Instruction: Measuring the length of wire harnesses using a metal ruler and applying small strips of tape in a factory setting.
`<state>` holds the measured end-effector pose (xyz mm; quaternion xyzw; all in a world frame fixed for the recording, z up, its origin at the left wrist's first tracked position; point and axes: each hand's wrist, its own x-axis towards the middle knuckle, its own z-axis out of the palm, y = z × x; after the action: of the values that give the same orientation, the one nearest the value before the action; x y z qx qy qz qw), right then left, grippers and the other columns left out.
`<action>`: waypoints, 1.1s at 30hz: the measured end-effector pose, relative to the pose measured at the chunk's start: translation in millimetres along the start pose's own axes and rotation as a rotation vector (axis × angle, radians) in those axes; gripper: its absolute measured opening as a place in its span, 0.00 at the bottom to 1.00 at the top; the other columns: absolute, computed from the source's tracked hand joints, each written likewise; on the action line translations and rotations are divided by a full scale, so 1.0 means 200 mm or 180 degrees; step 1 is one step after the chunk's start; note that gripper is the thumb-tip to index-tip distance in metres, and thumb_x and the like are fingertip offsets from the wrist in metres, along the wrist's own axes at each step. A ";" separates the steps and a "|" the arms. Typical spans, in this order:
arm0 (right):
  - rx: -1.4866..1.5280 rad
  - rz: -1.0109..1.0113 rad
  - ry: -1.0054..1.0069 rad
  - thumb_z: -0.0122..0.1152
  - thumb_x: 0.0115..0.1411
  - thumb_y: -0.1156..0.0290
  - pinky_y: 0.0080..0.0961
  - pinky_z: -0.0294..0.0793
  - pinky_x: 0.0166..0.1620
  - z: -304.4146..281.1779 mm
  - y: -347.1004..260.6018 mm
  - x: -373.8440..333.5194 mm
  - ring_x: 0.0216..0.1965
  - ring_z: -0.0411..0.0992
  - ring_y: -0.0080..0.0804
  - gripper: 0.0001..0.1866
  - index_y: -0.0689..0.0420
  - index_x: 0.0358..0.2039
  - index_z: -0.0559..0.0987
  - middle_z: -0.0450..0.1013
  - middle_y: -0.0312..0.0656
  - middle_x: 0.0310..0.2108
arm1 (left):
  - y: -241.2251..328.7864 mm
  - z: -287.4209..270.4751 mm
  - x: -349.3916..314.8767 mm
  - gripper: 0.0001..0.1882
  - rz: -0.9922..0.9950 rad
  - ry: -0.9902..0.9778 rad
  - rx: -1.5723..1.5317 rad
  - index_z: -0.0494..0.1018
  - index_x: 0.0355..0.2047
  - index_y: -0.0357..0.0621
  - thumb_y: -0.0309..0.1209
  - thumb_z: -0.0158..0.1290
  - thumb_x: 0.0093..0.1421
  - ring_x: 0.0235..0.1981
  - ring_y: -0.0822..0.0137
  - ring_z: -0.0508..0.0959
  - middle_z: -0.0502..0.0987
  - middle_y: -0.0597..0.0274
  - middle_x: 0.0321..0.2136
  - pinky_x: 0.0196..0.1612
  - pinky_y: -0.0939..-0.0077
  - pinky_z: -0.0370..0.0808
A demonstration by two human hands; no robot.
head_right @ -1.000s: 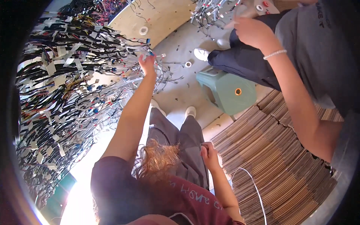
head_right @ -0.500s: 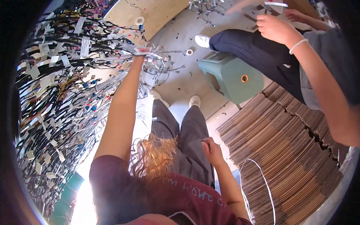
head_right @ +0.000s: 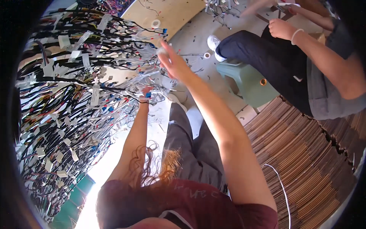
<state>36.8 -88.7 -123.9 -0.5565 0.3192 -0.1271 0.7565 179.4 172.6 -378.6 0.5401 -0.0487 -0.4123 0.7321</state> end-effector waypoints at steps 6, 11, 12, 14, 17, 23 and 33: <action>-0.1251 0.0622 -0.0202 0.50 0.53 0.60 0.24 0.60 0.12 0.01 0.12 0.45 0.09 0.61 0.26 0.22 0.48 0.48 0.60 0.69 0.43 0.22 | 0.23 0.03 -0.01 0.14 0.0399 -0.0200 0.3499 0.66 0.34 0.37 0.35 0.39 0.55 0.37 0.58 0.69 0.70 0.50 0.33 0.38 0.67 0.64; -0.1679 0.0670 -0.0764 0.50 0.53 0.61 0.23 0.57 0.10 0.15 0.15 0.26 0.08 0.61 0.25 0.19 0.51 0.45 0.63 0.68 0.41 0.18 | 0.22 -0.25 -0.01 0.22 0.0325 0.1066 0.4896 0.64 0.32 0.30 0.39 0.52 0.45 0.38 0.51 0.68 0.67 0.38 0.32 0.40 0.61 0.64; -0.1504 0.0861 -0.0594 0.50 0.53 0.61 0.23 0.57 0.10 0.03 0.24 0.16 0.07 0.60 0.24 0.18 0.51 0.44 0.64 0.67 0.40 0.18 | 0.29 0.05 -0.05 0.24 -0.0751 0.1164 0.4408 0.64 0.31 0.29 0.39 0.54 0.43 0.38 0.51 0.69 0.68 0.37 0.32 0.40 0.62 0.65; -0.1106 0.0971 -0.0632 0.48 0.54 0.61 0.16 0.52 0.10 0.08 0.23 0.01 0.07 0.55 0.17 0.19 0.53 0.45 0.62 0.63 0.36 0.18 | 0.34 0.13 -0.21 0.12 -0.1127 0.0481 0.3108 0.68 0.30 0.37 0.30 0.49 0.45 0.33 0.64 0.70 0.71 0.54 0.29 0.38 0.74 0.65; -0.0305 0.1234 -0.0366 0.46 0.55 0.61 0.15 0.50 0.09 0.08 0.18 -0.29 0.07 0.54 0.16 0.12 0.55 0.35 0.65 0.61 0.33 0.16 | 0.39 0.64 -0.56 0.22 -0.0475 -0.0843 0.2022 0.59 0.46 0.43 0.22 0.46 0.48 0.46 0.70 0.63 0.65 0.62 0.42 0.47 0.77 0.59; 0.0824 0.1578 0.0384 0.47 0.55 0.57 0.14 0.52 0.12 0.04 0.12 -0.77 0.09 0.56 0.17 0.15 0.56 0.32 0.69 0.60 0.30 0.13 | 0.35 1.06 -0.94 0.20 -0.0270 -0.1571 0.1392 0.54 0.50 0.43 0.28 0.41 0.57 0.45 0.70 0.64 0.66 0.63 0.41 0.49 0.77 0.59; 0.1100 0.1444 0.0323 0.46 0.54 0.53 0.18 0.54 0.13 -0.10 -0.13 -1.34 0.09 0.57 0.20 0.16 0.53 0.23 0.66 0.60 0.33 0.11 | 0.65 1.30 -1.41 0.11 -0.2016 -0.1483 0.0028 0.61 0.34 0.41 0.35 0.35 0.60 0.29 0.68 0.74 0.72 0.58 0.28 0.33 0.77 0.71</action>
<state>-175.1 34.1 -12.7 -0.3266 0.4465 -0.0349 0.8323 -67.2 173.0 -57.5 0.4235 -0.0462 -0.7291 0.5356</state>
